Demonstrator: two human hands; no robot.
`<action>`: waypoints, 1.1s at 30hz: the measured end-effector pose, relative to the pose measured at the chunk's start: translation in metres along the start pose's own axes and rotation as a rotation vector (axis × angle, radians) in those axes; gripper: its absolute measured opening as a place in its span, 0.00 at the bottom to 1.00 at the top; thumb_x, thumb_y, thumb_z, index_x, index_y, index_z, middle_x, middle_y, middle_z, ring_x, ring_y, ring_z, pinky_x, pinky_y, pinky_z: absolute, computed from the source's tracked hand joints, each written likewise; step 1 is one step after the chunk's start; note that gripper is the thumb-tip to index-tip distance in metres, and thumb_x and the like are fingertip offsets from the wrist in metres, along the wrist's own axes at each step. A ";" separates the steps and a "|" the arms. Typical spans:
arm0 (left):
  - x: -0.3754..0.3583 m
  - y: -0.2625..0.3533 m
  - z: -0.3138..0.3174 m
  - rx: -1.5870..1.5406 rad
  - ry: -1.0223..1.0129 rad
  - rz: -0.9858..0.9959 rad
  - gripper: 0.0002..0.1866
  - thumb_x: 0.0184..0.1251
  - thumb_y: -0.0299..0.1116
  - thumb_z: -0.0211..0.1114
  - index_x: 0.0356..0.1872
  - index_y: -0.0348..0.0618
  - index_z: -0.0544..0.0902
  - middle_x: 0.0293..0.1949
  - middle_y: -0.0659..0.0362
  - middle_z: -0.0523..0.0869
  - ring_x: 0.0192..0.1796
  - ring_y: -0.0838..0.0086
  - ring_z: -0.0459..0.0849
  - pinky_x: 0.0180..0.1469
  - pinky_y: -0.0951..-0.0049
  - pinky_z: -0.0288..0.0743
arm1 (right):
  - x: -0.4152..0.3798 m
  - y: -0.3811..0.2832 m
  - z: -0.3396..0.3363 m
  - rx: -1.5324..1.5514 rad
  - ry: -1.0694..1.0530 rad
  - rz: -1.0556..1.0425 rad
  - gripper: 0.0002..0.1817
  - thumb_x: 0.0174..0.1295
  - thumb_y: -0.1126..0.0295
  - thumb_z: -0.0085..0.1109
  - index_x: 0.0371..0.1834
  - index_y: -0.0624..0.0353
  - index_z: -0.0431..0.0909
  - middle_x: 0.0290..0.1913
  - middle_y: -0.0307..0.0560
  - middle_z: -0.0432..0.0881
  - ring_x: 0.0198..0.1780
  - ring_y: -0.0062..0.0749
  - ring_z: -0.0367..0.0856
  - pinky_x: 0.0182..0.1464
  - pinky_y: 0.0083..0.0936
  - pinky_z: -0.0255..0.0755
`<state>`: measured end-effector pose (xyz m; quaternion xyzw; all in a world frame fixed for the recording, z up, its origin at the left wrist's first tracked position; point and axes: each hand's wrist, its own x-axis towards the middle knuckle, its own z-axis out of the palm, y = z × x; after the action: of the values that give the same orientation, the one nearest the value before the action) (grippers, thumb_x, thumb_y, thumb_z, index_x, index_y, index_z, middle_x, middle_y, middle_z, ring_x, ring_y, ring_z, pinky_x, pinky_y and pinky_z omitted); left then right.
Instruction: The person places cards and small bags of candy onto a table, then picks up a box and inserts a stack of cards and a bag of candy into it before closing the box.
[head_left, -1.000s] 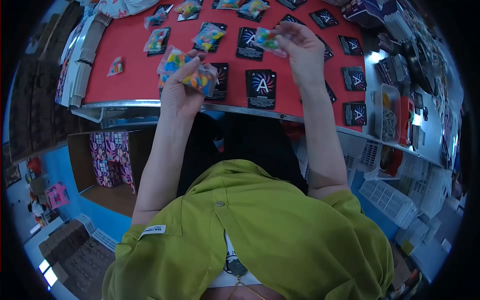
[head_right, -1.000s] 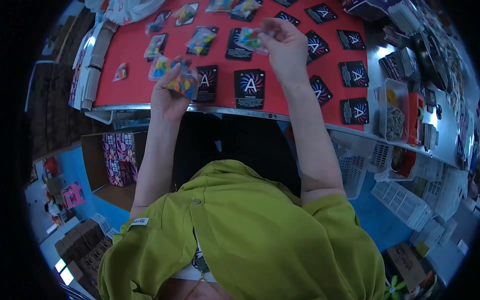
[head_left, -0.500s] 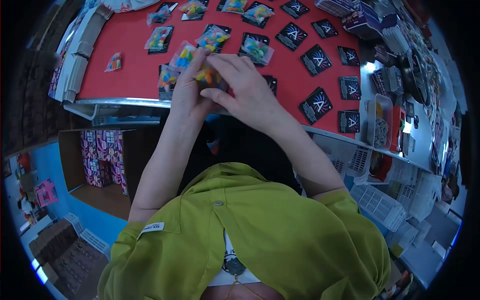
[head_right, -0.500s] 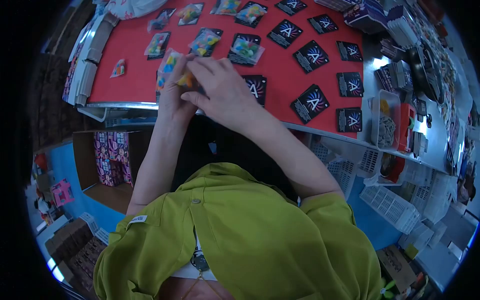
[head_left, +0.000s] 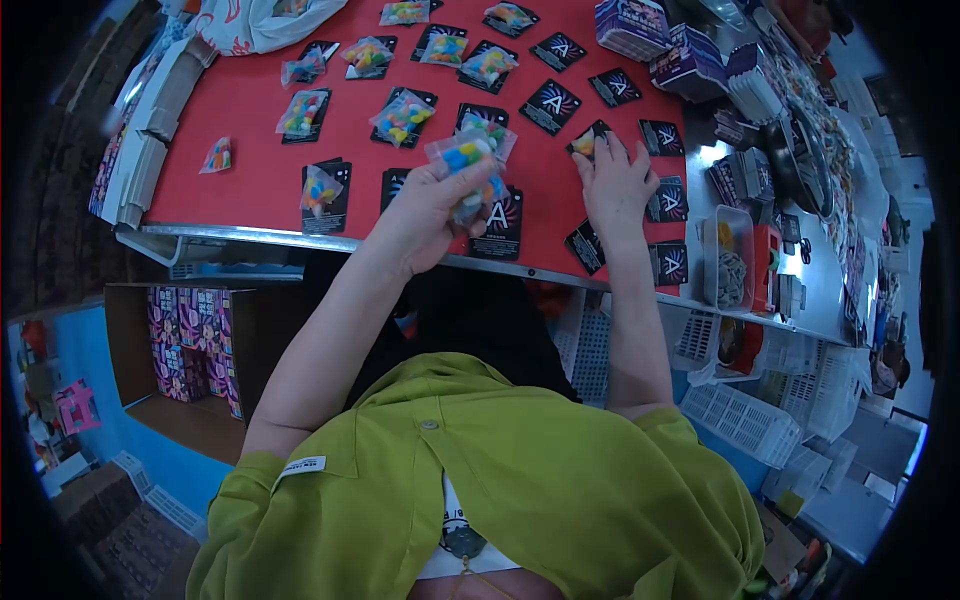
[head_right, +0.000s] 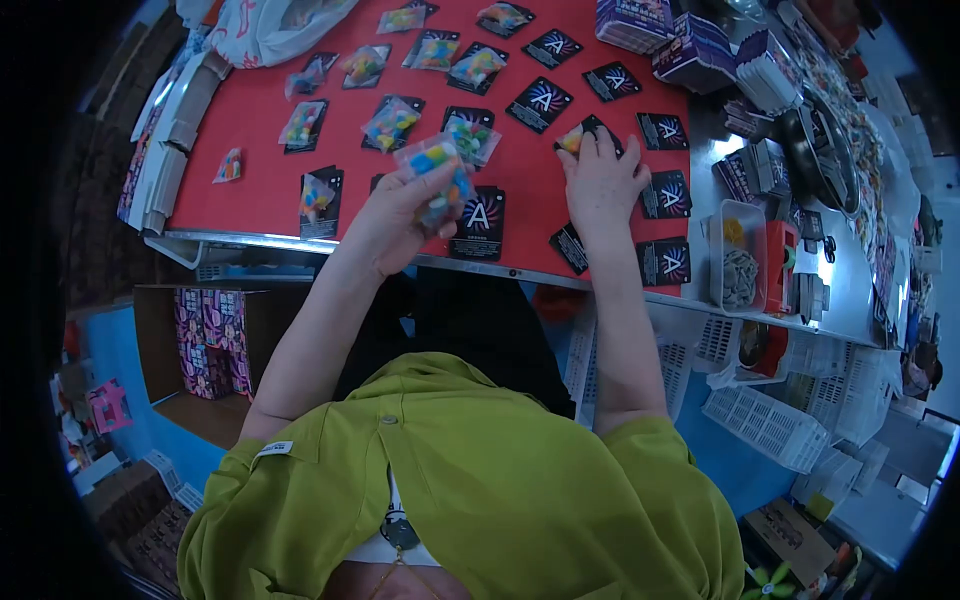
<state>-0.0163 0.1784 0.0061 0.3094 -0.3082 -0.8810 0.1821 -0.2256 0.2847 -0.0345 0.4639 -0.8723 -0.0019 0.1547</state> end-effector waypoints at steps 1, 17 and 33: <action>-0.001 0.000 0.007 0.101 -0.038 -0.028 0.13 0.61 0.32 0.67 0.45 0.41 0.78 0.32 0.62 0.80 0.34 0.77 0.79 0.29 0.77 0.72 | 0.001 -0.003 -0.004 0.127 0.063 0.006 0.25 0.68 0.52 0.47 0.61 0.57 0.71 0.65 0.55 0.67 0.64 0.46 0.65 0.66 0.36 0.55; 0.018 0.004 0.016 -0.125 0.068 0.228 0.18 0.62 0.17 0.59 0.55 0.32 0.75 0.47 0.53 0.79 0.44 0.72 0.81 0.45 0.75 0.76 | 0.073 -0.028 0.003 0.182 0.002 -0.093 0.21 0.60 0.65 0.61 0.55 0.63 0.74 0.50 0.53 0.76 0.53 0.40 0.75 0.54 0.32 0.71; 0.095 0.066 0.013 0.144 -0.025 0.634 0.18 0.63 0.23 0.60 0.55 0.38 0.76 0.52 0.57 0.80 0.56 0.73 0.76 0.53 0.76 0.70 | 0.104 0.034 0.035 1.456 0.050 0.180 0.21 0.65 0.77 0.52 0.62 0.66 0.68 0.49 0.47 0.79 0.42 0.25 0.80 0.44 0.20 0.74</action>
<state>-0.0868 0.0860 0.0158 0.1993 -0.4531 -0.7600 0.4212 -0.3168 0.2149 -0.0353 0.3757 -0.6833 0.6016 -0.1733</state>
